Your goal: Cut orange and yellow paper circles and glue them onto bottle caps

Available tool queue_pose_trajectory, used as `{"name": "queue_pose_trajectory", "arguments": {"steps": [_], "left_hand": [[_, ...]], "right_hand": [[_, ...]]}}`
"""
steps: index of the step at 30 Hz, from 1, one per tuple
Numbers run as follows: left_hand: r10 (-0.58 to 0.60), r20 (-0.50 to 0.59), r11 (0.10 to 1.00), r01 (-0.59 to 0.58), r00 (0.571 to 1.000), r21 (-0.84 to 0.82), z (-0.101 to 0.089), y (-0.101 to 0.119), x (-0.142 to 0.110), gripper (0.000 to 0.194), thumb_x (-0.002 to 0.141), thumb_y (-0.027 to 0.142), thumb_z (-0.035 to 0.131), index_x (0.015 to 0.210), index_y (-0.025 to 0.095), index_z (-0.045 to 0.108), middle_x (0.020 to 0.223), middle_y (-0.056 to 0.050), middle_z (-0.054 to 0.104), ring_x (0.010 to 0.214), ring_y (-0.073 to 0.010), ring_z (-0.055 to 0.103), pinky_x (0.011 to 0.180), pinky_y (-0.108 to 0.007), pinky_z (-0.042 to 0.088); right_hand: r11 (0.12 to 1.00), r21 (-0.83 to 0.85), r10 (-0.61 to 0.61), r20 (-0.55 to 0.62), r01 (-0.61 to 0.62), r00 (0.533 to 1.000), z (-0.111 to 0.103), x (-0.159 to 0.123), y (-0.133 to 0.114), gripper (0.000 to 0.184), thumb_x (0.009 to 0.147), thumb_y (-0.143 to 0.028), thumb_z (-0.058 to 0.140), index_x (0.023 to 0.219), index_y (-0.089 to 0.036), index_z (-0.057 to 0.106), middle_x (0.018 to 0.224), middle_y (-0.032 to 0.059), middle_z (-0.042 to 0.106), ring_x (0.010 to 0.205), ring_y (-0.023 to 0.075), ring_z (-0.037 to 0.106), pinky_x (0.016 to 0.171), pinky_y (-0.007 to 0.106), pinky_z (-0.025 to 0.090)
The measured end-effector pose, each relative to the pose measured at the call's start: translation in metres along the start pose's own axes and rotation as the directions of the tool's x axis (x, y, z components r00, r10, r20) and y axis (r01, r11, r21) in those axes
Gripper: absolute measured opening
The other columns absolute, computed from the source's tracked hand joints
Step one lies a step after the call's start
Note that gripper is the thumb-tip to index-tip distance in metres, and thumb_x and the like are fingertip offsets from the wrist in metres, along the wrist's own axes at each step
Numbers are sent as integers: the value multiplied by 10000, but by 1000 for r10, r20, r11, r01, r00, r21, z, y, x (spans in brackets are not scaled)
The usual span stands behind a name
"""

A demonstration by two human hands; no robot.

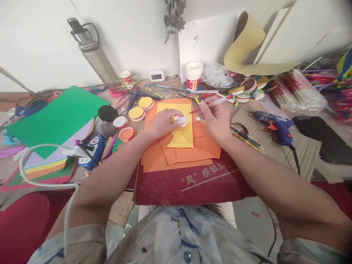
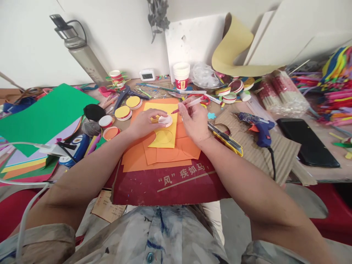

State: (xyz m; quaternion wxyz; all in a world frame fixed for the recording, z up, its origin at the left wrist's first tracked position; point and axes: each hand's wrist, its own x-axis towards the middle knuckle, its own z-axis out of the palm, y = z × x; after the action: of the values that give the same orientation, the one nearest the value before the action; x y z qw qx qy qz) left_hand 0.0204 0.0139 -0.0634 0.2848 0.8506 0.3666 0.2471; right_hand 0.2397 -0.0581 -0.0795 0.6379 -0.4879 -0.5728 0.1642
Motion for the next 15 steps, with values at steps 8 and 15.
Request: {"name": "queue_pose_trajectory", "arguments": {"steps": [8,15], "left_hand": [[-37,9,999,37,999,-12,-7,0,0,295,840,283,850,1134,260,853,1291,-68,857,1132,-256,755,987,-401,582],[1,33,1000,-1,999,-13,-1,-6,1,309,825,297,857,1132,268,856,1300,-79,851,1154,-273,758,1043,-446,581]], "right_hand": [[1000,4,-15,11,15,1000,0,0,0,590,1008,-848,625,896,-269,597,718,-17,630,608,155,552,591,338,433],[999,-12,-32,27,33,999,-1,1,-3,605,1003,-872,602,895,-277,602,724,-2,648,625,172,580,606,350,468]]}}
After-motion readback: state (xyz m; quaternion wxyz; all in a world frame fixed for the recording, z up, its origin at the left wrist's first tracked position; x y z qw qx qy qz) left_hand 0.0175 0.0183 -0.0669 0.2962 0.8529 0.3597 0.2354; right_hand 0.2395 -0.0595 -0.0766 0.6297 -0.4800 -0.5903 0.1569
